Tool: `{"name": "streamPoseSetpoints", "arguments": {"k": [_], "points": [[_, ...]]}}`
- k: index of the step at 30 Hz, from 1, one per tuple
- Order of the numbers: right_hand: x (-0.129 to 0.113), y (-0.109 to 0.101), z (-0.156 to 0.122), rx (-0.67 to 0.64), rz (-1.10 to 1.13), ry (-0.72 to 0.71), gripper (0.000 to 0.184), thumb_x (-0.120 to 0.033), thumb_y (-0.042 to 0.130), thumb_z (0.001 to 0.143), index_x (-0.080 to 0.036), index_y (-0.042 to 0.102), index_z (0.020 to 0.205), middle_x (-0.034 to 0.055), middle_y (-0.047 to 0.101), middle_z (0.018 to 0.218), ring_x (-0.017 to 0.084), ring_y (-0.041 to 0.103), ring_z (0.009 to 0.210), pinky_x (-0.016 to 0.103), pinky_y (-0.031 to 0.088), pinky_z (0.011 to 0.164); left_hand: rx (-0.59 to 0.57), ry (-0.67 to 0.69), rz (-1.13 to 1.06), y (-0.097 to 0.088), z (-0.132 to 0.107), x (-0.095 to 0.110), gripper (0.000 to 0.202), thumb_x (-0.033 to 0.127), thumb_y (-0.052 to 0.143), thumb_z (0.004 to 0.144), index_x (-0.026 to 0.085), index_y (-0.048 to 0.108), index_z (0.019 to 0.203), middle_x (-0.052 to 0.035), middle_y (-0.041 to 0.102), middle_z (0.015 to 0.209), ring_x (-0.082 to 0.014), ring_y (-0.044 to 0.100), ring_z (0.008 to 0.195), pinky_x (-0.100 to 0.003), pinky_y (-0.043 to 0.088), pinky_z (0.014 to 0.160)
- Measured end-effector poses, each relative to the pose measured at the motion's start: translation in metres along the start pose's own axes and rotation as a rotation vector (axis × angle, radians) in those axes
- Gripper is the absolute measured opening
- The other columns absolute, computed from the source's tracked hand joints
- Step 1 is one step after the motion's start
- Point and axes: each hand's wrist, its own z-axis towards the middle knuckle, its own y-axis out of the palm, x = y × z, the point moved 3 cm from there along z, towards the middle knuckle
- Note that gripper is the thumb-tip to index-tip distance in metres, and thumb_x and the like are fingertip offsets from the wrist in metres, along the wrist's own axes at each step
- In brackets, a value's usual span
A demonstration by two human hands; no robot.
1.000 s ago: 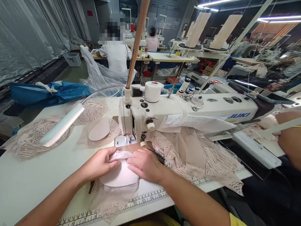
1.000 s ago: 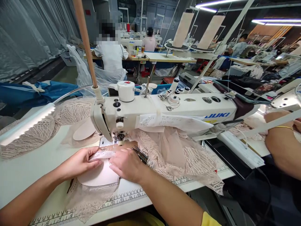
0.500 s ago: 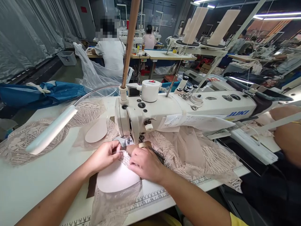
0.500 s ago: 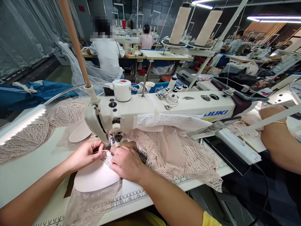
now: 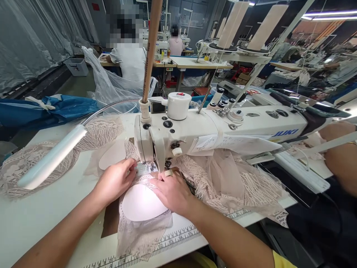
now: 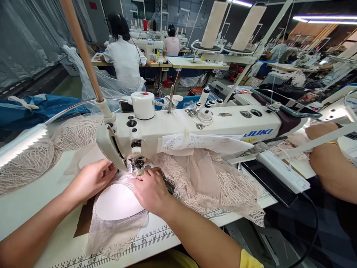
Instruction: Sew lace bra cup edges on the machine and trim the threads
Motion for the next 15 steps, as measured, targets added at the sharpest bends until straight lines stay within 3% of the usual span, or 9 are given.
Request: {"name": "streamPoseSetpoints", "arguments": {"k": [3, 7, 11, 15], "points": [[0.001, 0.000, -0.001, 0.017, 0.000, -0.006, 0.014, -0.025, 0.053, 0.089, -0.019, 0.064, 0.097, 0.0045, 0.057, 0.088, 0.021, 0.049, 0.086, 0.032, 0.033, 0.072, 0.042, 0.142, 0.092, -0.006, -0.017, 0.016, 0.020, 0.031, 0.041, 0.092, 0.020, 0.057, 0.088, -0.0022, 0.063, 0.078, -0.0167, 0.057, 0.064, -0.025, 0.043, 0.056], [0.000, -0.003, -0.002, 0.075, 0.062, -0.121, 0.012, -0.021, 0.052, 0.088, -0.020, 0.064, 0.091, 0.0024, 0.057, 0.087, 0.018, 0.048, 0.082, 0.030, 0.033, 0.070, -0.035, 0.425, 0.199, 0.020, -0.032, 0.031, 0.027, 0.021, 0.037, 0.095, 0.015, 0.063, 0.096, -0.0119, 0.068, 0.101, -0.0233, 0.063, 0.089, -0.036, 0.053, 0.076], [0.002, -0.002, -0.001, 0.061, 0.066, -0.103, 0.012, -0.024, 0.053, 0.089, -0.020, 0.063, 0.087, 0.0025, 0.057, 0.086, 0.018, 0.047, 0.080, 0.029, 0.032, 0.067, 0.041, 0.497, 0.309, 0.040, -0.034, 0.022, 0.026, 0.016, 0.043, 0.091, 0.009, 0.064, 0.104, -0.0179, 0.065, 0.115, -0.0286, 0.061, 0.103, -0.043, 0.053, 0.087], [0.005, 0.000, 0.001, 0.049, 0.016, 0.007, 0.012, -0.025, 0.054, 0.088, -0.020, 0.063, 0.094, 0.0059, 0.059, 0.090, 0.021, 0.049, 0.085, 0.031, 0.034, 0.070, 0.005, 0.492, 0.332, 0.041, -0.033, 0.015, 0.029, 0.019, 0.045, 0.090, 0.008, 0.063, 0.110, -0.0191, 0.061, 0.123, -0.0310, 0.059, 0.109, -0.046, 0.052, 0.090]]}}
